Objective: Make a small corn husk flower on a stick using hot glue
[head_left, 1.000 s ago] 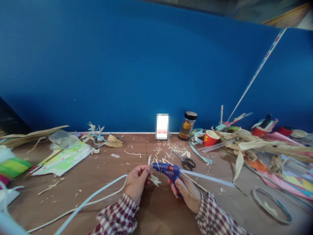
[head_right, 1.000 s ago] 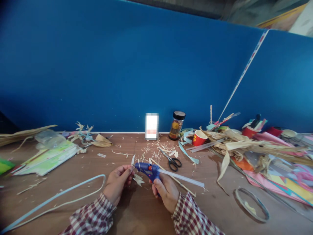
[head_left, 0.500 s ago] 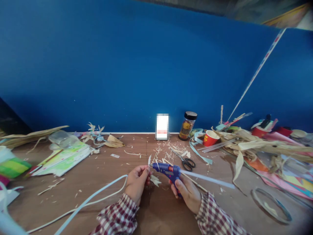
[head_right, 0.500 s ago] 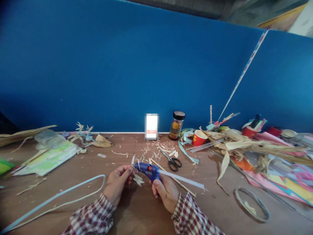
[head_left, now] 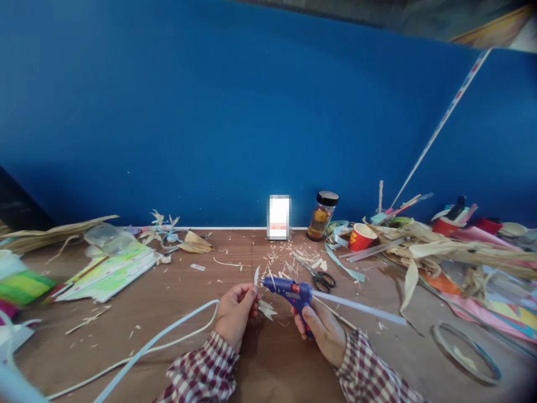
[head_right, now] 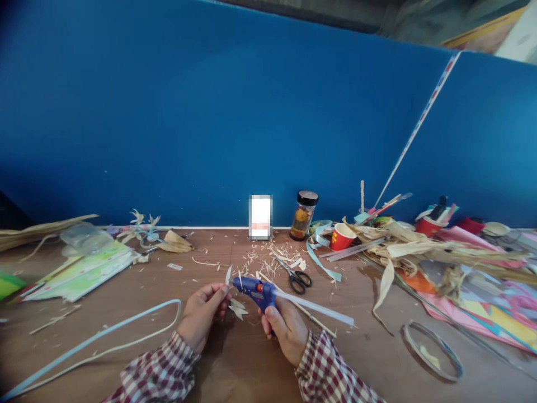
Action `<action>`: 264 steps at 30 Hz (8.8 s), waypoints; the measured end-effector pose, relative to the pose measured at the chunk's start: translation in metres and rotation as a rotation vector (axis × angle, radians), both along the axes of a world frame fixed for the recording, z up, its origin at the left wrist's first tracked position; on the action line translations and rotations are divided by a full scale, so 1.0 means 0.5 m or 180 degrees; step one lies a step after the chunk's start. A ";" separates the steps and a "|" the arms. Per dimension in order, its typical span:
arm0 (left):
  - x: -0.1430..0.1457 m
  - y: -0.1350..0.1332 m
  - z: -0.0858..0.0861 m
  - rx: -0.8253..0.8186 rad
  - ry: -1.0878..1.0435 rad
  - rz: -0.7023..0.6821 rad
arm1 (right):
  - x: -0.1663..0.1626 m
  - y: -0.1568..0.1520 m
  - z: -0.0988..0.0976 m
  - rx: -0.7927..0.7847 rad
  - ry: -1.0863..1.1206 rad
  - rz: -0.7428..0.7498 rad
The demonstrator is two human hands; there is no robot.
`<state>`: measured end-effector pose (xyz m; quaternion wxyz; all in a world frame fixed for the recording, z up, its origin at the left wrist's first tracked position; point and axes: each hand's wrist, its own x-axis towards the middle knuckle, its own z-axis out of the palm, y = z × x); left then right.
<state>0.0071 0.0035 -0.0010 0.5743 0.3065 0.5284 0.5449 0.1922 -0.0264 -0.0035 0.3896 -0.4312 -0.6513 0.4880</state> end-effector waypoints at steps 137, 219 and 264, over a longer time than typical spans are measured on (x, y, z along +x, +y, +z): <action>0.003 -0.005 0.004 0.0048 -0.0313 -0.0023 | -0.034 0.134 0.009 0.0799 -0.2909 -0.0841; 0.012 -0.011 0.002 -0.0150 -0.0173 -0.0404 | -0.113 0.079 0.022 -0.0103 0.0544 -0.0742; 0.010 -0.013 -0.005 -0.0007 -0.0051 -0.0404 | -0.114 0.083 0.013 -0.0354 0.0831 -0.0638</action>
